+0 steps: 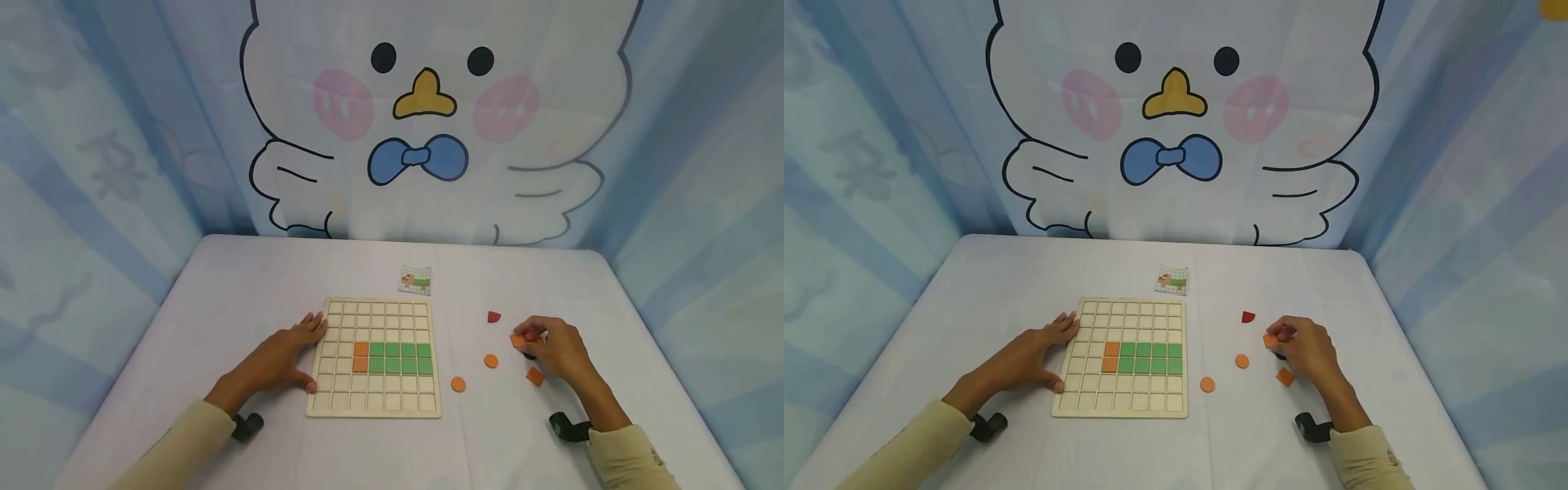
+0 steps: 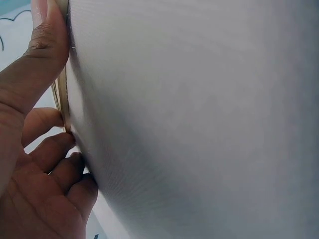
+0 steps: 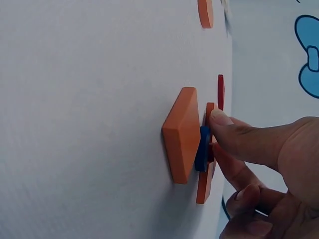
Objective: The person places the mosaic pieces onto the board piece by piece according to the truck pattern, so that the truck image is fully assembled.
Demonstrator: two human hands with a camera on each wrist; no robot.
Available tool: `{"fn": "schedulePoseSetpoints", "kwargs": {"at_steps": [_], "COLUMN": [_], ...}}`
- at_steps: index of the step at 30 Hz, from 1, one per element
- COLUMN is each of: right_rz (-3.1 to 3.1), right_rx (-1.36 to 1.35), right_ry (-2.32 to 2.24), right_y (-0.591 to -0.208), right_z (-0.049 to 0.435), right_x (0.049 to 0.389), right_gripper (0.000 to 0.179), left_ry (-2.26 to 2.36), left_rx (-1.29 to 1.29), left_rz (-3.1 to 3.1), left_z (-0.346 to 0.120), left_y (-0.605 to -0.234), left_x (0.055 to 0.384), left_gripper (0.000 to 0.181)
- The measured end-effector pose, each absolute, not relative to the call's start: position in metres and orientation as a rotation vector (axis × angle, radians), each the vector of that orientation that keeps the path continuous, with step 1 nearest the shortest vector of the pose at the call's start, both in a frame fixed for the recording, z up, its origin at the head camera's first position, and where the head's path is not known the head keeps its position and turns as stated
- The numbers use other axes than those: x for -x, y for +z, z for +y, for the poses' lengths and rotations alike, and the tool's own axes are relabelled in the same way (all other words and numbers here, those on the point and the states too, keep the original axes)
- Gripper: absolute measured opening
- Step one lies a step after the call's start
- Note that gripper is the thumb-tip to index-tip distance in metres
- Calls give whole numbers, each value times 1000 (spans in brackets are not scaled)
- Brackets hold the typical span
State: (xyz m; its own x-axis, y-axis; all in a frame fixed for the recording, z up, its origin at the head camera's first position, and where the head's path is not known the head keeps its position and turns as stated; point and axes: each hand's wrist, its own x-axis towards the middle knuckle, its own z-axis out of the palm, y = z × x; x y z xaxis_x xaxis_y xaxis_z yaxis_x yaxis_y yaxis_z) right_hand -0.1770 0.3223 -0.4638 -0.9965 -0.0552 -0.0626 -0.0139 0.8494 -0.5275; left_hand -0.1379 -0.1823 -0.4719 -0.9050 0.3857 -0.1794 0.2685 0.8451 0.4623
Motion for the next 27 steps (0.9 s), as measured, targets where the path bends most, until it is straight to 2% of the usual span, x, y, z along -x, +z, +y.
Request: {"fn": "schedulePoseSetpoints", "kwargs": {"at_steps": [11, 16, 21, 27], "right_rz": [2928, 2957, 2964, 2897], "right_rx": [152, 233, 332, 297], "right_ry": [-824, -898, -939, -984], "right_y": [-464, -464, -459, -448], "right_z": [314, 299, 270, 222], "right_x": [186, 187, 188, 190], "right_gripper": [14, 16, 16, 15], "left_ry": [624, 628, 628, 633], "left_rx": [-484, -480, -481, -489], "left_rz": [2762, 2762, 2761, 2762], "left_z": [-183, -182, -183, -183], "left_y": [-475, -475, -474, -475], "left_x": [138, 138, 138, 138], "left_gripper": [123, 124, 124, 123]}}
